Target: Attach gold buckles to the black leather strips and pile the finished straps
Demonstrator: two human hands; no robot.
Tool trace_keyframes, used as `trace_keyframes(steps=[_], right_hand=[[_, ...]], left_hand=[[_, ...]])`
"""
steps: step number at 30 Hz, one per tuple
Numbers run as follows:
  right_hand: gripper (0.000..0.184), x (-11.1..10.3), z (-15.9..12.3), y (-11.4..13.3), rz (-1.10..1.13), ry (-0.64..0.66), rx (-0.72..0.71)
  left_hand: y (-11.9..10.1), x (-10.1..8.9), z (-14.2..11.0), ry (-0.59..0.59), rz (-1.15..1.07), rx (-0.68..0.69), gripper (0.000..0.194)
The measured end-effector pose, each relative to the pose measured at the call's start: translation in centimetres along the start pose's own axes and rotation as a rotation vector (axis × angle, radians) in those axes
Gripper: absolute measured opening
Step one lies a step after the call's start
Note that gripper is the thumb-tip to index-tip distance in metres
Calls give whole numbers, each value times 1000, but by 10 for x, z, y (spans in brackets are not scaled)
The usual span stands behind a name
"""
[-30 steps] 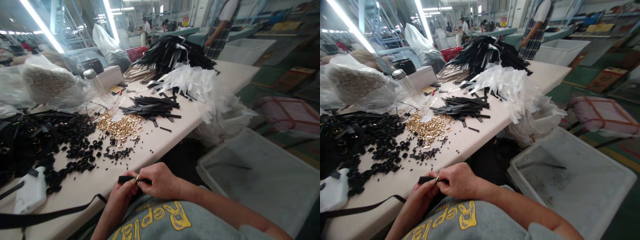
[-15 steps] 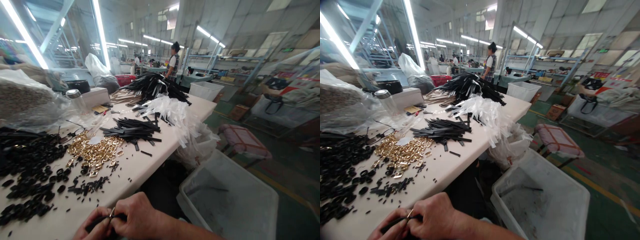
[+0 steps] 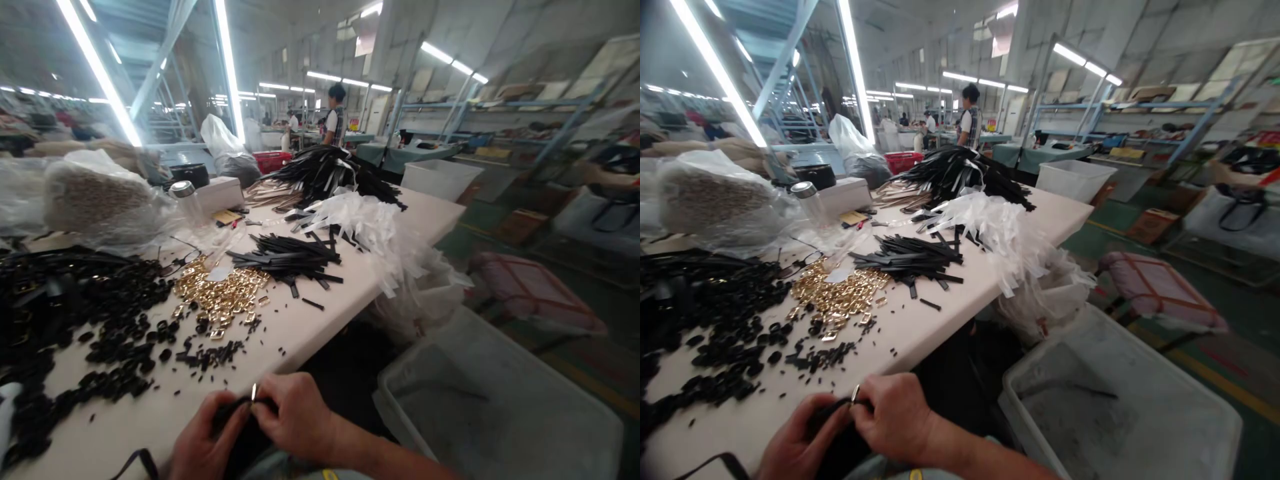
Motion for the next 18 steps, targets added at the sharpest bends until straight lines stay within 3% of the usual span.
trace_keyframes(steps=[4, 9, 14, 18], right_hand=[[12, -8, 2, -3, 98, -17, 59], [11, -2, 2, -7, 258, 55, 77], [11, 6, 0, -7, 484, 171, 52], [10, 12, -2, -7, 638, 271, 54]], left_hand=[[-17, 2, -6, -2, 56, 139, 21], [-3, 13, -4, 145, -217, -93, 21], [9, 21, -5, 194, -493, -314, 22], [10, 27, -7, 233, -526, -383, 21]])
Point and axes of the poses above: each hand's wrist, its own z-axis towards the middle knuckle, its own x-axis out of the palm, y = z × x, the point moved 8 cm from there along z, towards the middle knuckle, and after that the axes turned 11 degrees about -z, right-handed, at the moved point
